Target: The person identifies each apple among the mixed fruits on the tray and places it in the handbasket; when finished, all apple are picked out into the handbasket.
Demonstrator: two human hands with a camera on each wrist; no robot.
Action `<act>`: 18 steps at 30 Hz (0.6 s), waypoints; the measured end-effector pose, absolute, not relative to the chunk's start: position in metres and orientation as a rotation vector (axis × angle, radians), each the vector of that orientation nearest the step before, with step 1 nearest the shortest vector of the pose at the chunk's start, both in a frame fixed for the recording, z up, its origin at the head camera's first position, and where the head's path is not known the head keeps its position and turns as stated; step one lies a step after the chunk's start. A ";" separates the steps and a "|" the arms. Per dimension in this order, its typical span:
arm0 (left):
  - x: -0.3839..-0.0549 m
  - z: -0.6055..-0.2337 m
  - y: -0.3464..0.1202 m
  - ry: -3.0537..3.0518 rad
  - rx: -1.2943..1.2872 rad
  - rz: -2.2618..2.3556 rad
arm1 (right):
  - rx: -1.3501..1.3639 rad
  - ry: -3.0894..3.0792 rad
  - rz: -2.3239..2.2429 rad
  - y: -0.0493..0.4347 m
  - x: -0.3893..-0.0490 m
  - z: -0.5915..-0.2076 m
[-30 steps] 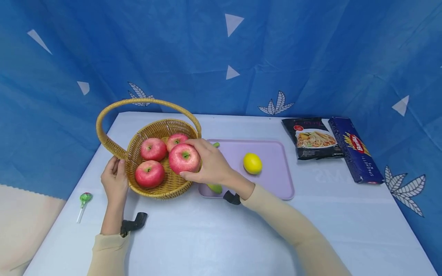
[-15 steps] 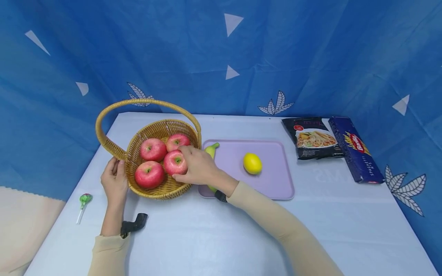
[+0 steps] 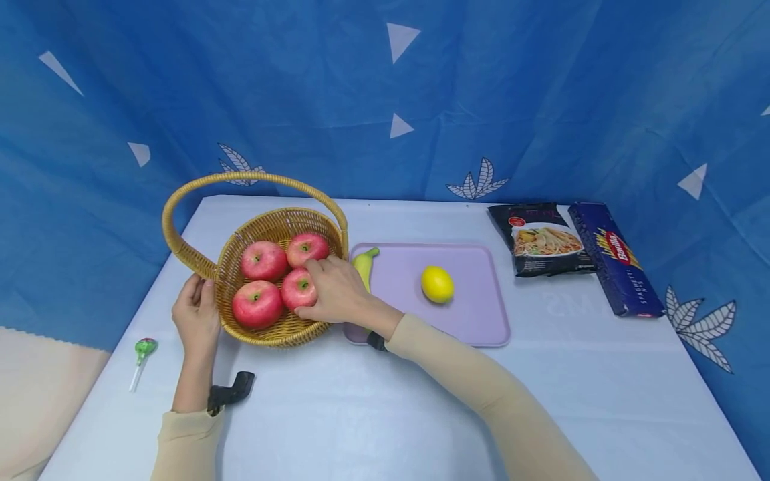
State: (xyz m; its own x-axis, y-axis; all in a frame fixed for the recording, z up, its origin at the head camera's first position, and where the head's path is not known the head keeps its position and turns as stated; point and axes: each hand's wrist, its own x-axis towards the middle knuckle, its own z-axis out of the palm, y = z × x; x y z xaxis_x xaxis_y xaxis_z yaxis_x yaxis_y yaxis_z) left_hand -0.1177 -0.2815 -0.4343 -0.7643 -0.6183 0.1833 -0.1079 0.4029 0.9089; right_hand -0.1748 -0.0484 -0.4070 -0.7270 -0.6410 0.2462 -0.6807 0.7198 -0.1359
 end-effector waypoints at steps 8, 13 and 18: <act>-0.118 -0.435 -0.281 -2.165 0.627 -1.361 | 1.091 -2.811 0.232 -0.051 -0.175 -0.405; -0.118 -0.435 -0.282 -2.168 0.643 -1.362 | 1.112 -2.849 0.227 -0.052 -0.175 -0.403; -0.118 -0.434 -0.282 -2.166 0.651 -1.368 | 1.120 -2.851 0.222 -0.053 -0.174 -0.399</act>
